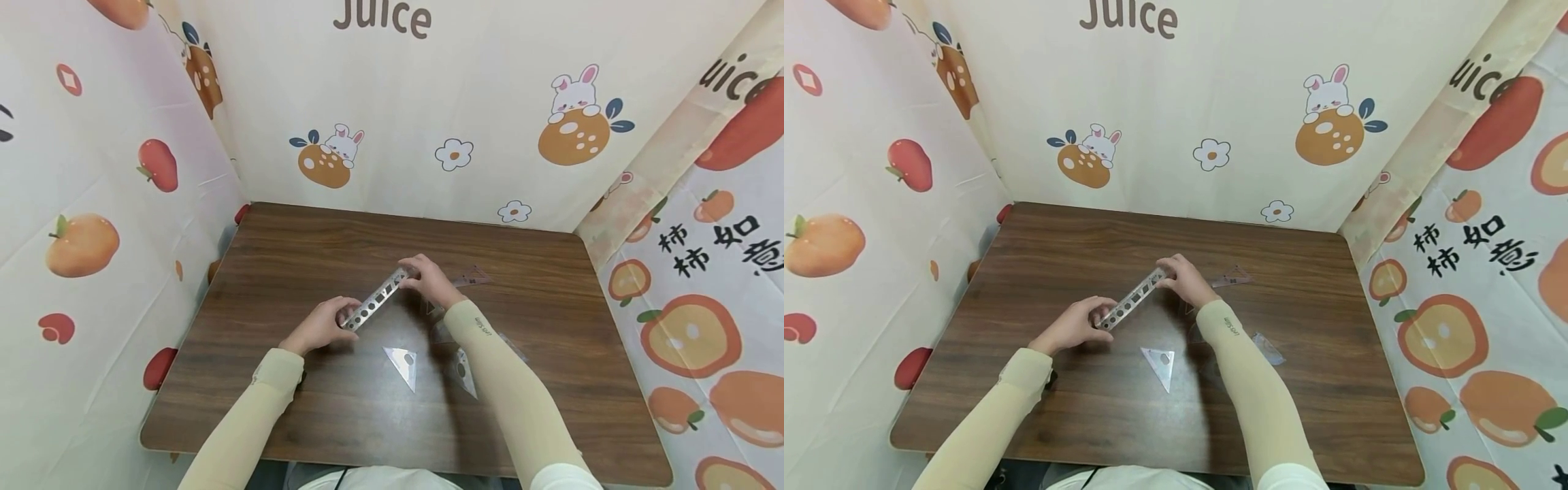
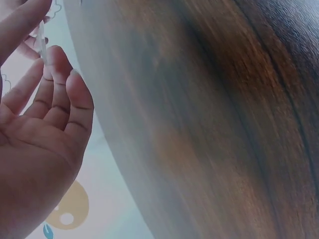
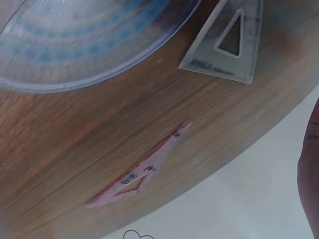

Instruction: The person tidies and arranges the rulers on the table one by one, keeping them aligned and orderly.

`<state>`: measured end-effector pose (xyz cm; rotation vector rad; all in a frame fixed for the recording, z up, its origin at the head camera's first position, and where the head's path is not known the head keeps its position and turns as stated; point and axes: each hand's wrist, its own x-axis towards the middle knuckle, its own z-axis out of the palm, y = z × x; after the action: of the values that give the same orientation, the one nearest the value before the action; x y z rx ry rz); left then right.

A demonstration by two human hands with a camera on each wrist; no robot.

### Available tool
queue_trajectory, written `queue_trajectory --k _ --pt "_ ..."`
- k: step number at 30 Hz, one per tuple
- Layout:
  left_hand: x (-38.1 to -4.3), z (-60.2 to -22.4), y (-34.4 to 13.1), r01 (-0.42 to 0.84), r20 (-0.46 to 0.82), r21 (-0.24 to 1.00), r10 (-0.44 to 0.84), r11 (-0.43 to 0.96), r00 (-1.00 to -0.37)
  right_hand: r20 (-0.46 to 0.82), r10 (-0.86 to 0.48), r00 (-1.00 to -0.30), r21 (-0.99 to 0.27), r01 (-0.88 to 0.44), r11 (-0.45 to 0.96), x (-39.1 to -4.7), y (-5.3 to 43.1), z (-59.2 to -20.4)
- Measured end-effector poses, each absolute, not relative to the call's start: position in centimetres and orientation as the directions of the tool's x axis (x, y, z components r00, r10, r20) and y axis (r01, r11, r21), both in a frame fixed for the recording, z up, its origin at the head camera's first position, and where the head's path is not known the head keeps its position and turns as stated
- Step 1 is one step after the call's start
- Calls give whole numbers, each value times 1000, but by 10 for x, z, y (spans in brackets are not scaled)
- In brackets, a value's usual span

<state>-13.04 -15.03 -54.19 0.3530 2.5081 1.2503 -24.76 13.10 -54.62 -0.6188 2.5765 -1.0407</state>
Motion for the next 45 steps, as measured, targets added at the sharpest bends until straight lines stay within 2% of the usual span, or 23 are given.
queue_trajectory --k 10,17,22,32,38,45 --pt "-130 -540 -148 60 -191 830 384 554 -903 -59 -443 -895 -760 -247 601 -250 125 -543" --pt "-131 -537 -146 47 -178 865 394 499 -902 -78 -341 -937 -897 -83 433 -247 121 -543" --pt "-131 -535 -145 21 -198 871 390 491 -899 -105 -305 -946 -921 -23 388 -245 118 -541" --pt "-130 -531 -144 -14 -209 896 396 443 -894 -97 -355 -930 -967 3 257 -243 105 -534" --pt "-131 -529 -146 -44 -229 918 435 395 -871 -114 -397 -911 -971 18 237 -240 100 -531" --pt "-134 -530 -152 -22 -209 931 484 364 -850 -125 -453 -883 -972 16 236 -234 92 -531"
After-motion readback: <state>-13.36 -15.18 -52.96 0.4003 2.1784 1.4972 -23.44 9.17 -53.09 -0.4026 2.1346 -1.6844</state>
